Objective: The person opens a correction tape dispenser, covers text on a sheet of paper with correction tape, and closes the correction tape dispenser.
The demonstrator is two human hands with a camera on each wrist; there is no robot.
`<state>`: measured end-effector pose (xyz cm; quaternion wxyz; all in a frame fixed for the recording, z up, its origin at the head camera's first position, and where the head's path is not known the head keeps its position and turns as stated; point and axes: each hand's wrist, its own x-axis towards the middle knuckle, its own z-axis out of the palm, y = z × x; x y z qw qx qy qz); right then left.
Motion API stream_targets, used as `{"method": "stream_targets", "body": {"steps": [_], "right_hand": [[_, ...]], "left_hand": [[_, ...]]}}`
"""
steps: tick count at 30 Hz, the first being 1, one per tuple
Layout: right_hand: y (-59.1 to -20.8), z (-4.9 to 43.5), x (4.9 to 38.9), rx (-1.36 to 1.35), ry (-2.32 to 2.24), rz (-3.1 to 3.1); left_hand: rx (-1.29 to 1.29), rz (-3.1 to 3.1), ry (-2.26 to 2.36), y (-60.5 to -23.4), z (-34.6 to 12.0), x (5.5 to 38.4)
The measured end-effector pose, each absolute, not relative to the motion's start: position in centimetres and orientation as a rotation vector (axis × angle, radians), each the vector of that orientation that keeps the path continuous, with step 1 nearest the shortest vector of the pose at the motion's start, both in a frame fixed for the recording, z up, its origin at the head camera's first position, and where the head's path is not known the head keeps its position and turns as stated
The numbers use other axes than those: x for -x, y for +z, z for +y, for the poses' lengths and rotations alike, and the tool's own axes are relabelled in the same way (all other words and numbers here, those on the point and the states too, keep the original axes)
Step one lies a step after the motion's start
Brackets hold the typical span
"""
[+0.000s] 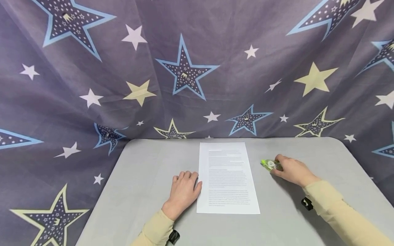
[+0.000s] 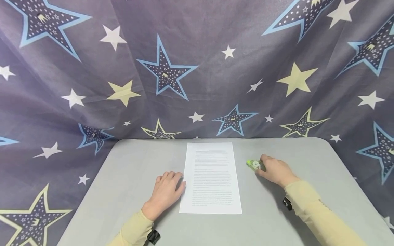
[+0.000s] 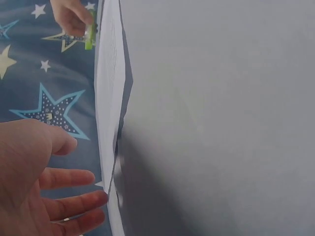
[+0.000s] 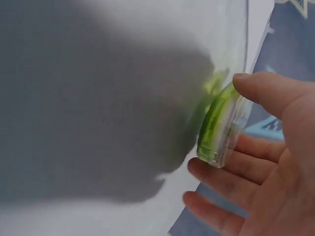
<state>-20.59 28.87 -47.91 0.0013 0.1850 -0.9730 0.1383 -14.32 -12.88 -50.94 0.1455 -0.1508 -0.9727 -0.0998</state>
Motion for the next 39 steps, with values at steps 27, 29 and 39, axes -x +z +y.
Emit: {"method": "stream_targets", "body": {"steps": [27, 29, 39], "right_hand": [[-45.0, 23.3, 17.2, -0.795, 0.582, -2.97], [-44.9, 23.0, 17.1, -0.816, 0.574, -2.949], [-43.5, 21.7, 16.6, -0.909, 0.564, -2.862]], "left_hand": [[0.416, -2.837, -0.257, -51.0, -12.7, 14.4], [0.413, -2.843, -0.257, -51.1, -12.7, 14.4], [0.416, -2.839, -0.265, -51.2, -12.6, 14.4]]}}
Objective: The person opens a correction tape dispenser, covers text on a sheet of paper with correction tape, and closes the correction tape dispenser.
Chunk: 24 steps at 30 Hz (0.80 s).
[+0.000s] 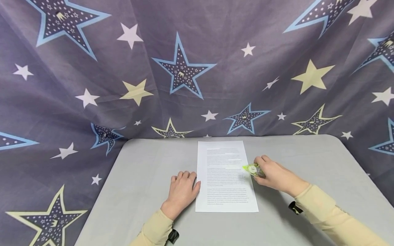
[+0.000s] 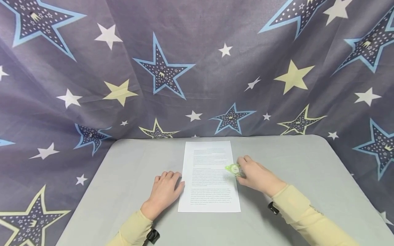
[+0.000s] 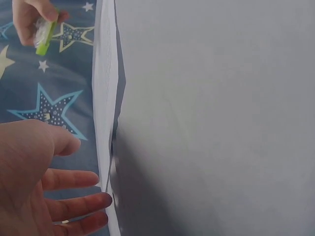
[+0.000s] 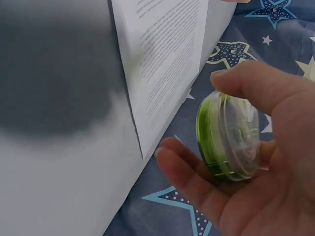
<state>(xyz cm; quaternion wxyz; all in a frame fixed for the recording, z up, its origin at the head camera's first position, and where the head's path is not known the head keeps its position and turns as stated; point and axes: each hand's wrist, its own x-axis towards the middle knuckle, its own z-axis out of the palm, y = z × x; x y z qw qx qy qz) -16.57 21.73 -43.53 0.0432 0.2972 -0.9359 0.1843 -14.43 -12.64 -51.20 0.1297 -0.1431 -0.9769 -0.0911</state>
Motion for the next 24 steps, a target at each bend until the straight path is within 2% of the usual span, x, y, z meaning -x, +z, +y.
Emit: {"method": "stream_targets", "body": {"steps": [24], "right_hand": [[-43.06, 20.93, 17.27, -1.176, 0.598, -2.761]], "left_hand": [[0.528, -2.778, -0.437, -50.76, -12.5, 14.86]]}}
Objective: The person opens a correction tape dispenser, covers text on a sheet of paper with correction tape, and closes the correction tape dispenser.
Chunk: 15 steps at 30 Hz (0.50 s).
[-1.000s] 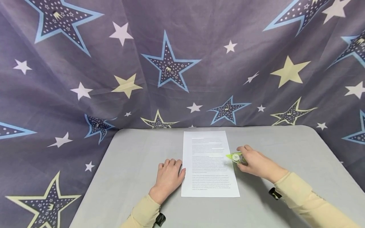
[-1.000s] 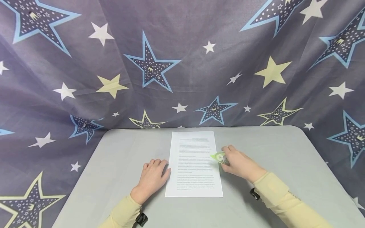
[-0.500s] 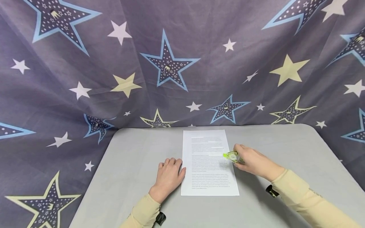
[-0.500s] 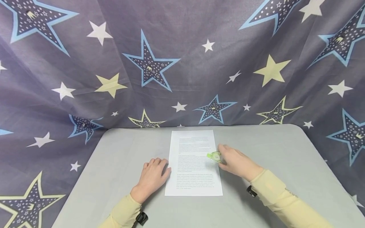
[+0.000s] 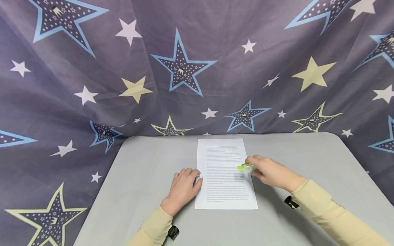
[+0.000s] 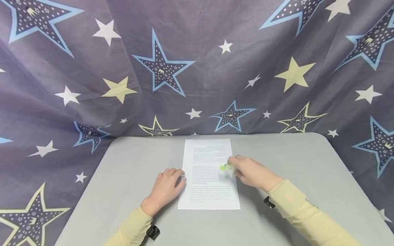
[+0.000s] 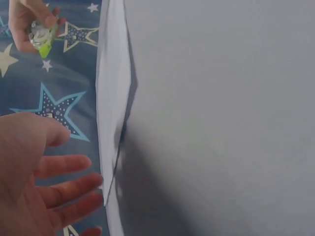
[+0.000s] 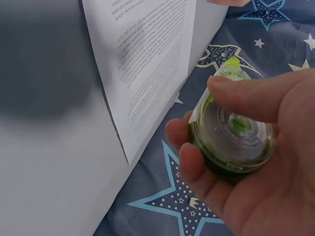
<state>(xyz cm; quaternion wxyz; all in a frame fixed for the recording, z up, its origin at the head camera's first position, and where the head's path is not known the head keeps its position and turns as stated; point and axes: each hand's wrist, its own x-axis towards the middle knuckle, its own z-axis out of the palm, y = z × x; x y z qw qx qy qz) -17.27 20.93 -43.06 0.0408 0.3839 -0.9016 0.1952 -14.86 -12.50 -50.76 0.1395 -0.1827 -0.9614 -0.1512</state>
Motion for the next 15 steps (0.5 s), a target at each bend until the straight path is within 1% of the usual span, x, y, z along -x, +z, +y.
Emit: {"method": "stream_targets", "body": {"steps": [7, 15], "right_hand": [[-42.9, 20.4, 17.4, -1.244, 0.605, -2.756], [-42.5, 19.5, 17.7, -1.239, 0.591, -2.736]], "left_hand": [[0.648, -2.76, -0.537, -50.0, -11.9, 15.5], [0.816, -2.718, -0.688, -48.2, -10.4, 16.5]]}}
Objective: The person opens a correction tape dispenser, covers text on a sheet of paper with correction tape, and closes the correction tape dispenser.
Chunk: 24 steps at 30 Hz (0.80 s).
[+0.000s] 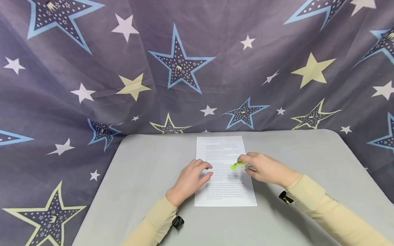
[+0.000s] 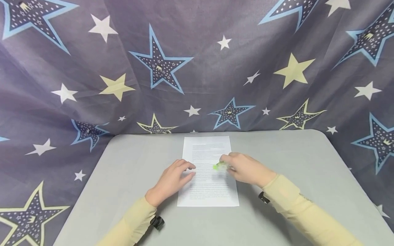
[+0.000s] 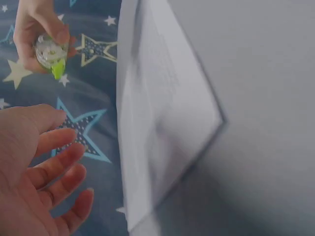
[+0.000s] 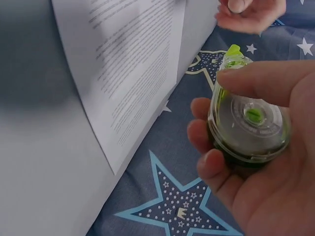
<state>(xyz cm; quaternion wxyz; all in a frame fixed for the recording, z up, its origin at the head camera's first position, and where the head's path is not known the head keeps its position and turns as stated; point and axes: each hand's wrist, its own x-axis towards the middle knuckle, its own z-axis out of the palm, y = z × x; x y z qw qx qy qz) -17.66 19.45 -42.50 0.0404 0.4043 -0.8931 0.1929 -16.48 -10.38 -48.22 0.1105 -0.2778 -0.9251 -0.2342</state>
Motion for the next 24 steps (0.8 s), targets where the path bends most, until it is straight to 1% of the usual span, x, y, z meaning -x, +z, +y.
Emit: {"method": "stream_targets", "body": {"steps": [9, 15, 24], "right_hand": [[-42.2, 18.4, 17.5, -1.246, 0.567, -2.703], [-42.1, 18.2, 17.5, -1.272, 0.571, -2.682], [-42.2, 18.3, 17.5, -1.244, 0.614, -2.71]], "left_hand": [[0.927, -2.761, -0.724, -45.7, -7.6, 17.2], [0.952, -2.736, -0.789, -45.5, -6.4, 17.4], [0.925, -2.712, -0.922, -45.7, -6.0, 17.4]]}}
